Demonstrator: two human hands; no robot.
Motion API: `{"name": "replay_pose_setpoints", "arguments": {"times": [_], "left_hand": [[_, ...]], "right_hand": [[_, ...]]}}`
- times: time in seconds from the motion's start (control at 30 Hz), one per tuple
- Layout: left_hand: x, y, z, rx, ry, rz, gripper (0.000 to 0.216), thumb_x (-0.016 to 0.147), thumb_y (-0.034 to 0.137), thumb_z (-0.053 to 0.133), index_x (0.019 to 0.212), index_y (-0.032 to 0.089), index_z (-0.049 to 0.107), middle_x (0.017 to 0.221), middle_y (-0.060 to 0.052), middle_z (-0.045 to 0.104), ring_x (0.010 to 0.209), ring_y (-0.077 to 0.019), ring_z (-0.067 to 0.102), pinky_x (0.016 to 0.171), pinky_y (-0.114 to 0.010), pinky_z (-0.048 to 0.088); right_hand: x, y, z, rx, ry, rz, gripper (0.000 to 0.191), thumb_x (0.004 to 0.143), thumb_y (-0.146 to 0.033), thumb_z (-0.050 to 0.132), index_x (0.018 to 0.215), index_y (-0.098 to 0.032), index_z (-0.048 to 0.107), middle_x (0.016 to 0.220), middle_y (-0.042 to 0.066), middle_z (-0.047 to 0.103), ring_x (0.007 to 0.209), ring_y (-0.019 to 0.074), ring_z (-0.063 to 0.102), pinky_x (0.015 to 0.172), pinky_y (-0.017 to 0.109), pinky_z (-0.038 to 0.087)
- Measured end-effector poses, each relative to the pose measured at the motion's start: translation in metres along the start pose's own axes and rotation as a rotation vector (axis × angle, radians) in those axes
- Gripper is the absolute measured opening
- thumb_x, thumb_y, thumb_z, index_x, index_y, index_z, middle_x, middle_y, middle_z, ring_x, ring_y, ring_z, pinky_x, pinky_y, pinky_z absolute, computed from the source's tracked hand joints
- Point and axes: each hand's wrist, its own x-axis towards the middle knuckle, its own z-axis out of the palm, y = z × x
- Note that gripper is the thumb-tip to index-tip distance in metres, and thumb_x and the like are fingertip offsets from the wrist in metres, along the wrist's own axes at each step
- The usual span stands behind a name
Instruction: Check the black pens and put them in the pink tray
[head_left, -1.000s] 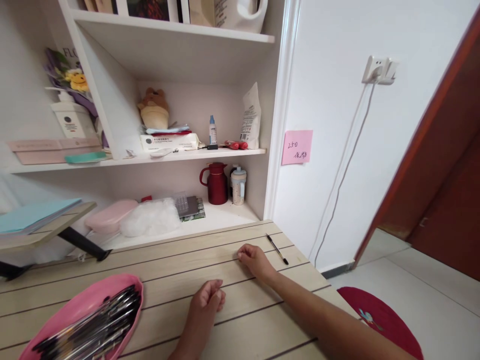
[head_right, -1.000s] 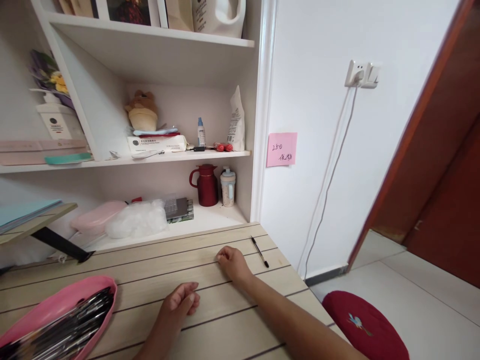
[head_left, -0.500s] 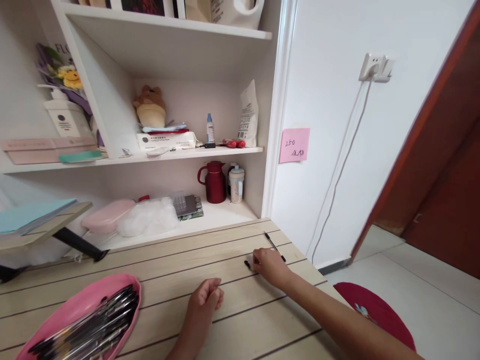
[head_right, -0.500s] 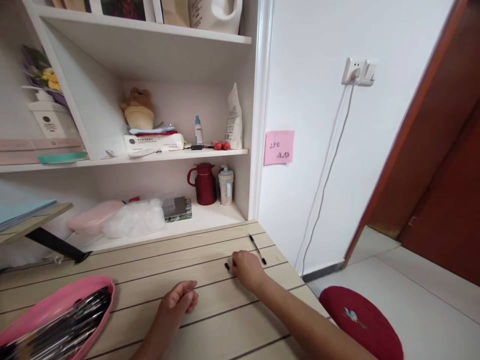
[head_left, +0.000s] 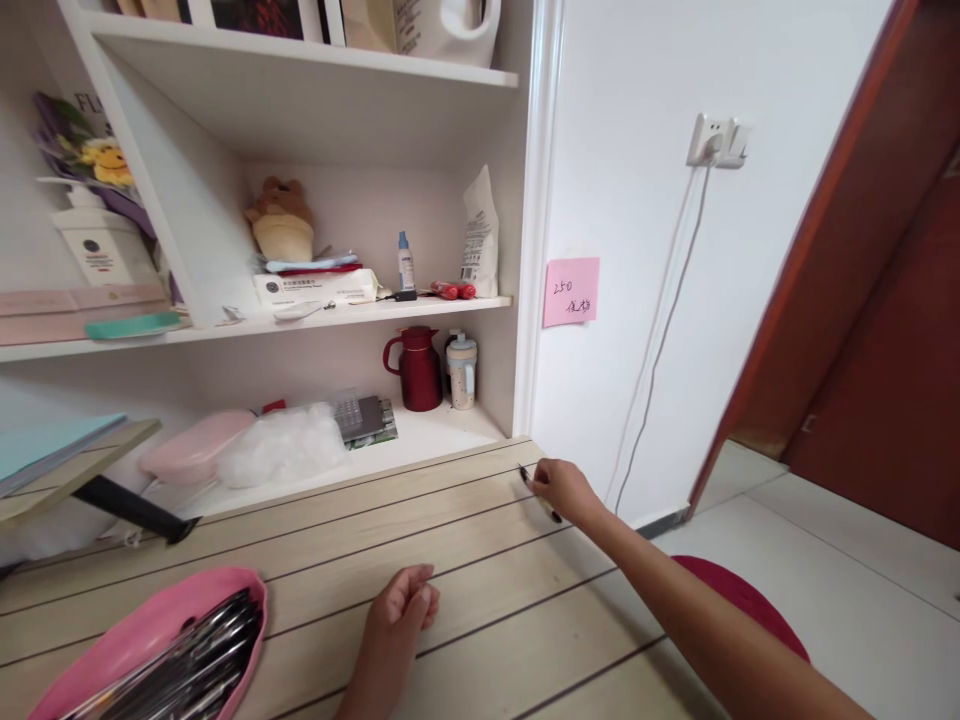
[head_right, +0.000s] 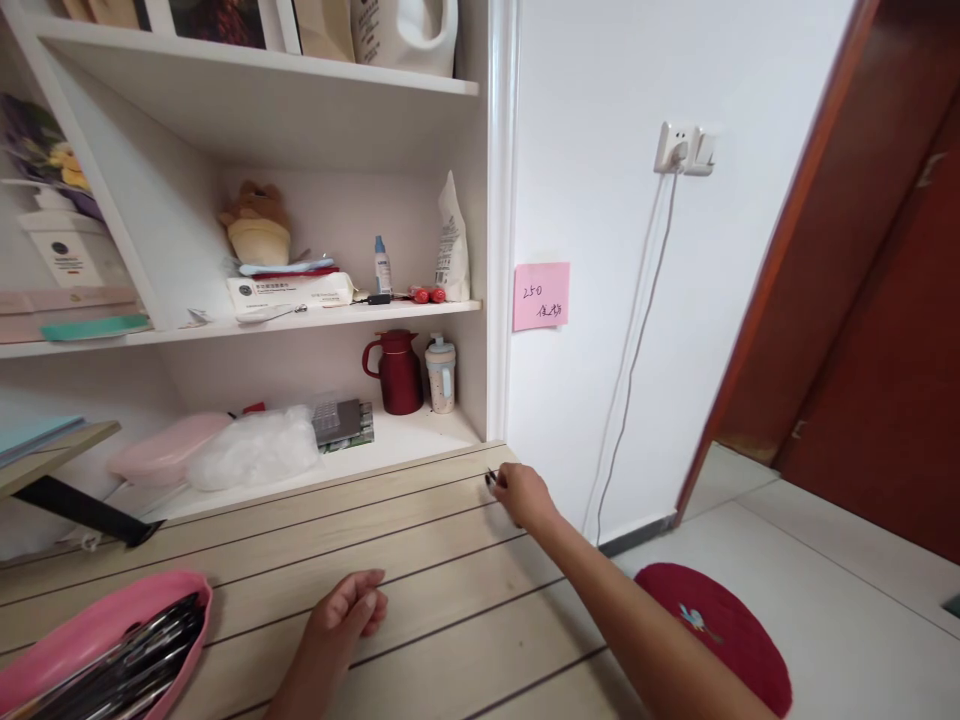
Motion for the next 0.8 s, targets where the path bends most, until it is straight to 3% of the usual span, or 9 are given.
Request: {"name": "replay_pose_setpoints", "arguments": {"times": [0.23, 0.8], "left_hand": [[0.002, -0.003, -0.002, -0.012, -0.012, 0.007, 0.035, 0.062, 0.040, 0.062, 0.084, 0.013, 0.058, 0.055, 0.002, 0.052, 0.049, -0.0089, 0.042, 0.048, -0.022, 0.032], [0.003, -0.007, -0.003, -0.023, 0.002, -0.003, 0.036, 0.061, 0.040, 0.063, 0.086, 0.014, 0.058, 0.058, 0.001, 0.054, 0.052, -0.0094, 0.044, 0.049, -0.022, 0.033]], "right_hand": [[0.029, 0.032, 0.007, -0.049, 0.021, 0.106, 0.008, 0.068, -0.020, 0.054, 0.069, -0.016, 0.060, 0.074, 0.006, 0.063, 0.069, 0.0155, 0.055, 0.053, 0.021, 0.031], [0.038, 0.040, 0.021, -0.089, -0.015, 0.134, 0.010, 0.067, -0.021, 0.056, 0.073, -0.017, 0.062, 0.079, 0.007, 0.064, 0.072, 0.0164, 0.056, 0.053, 0.022, 0.031]]}}
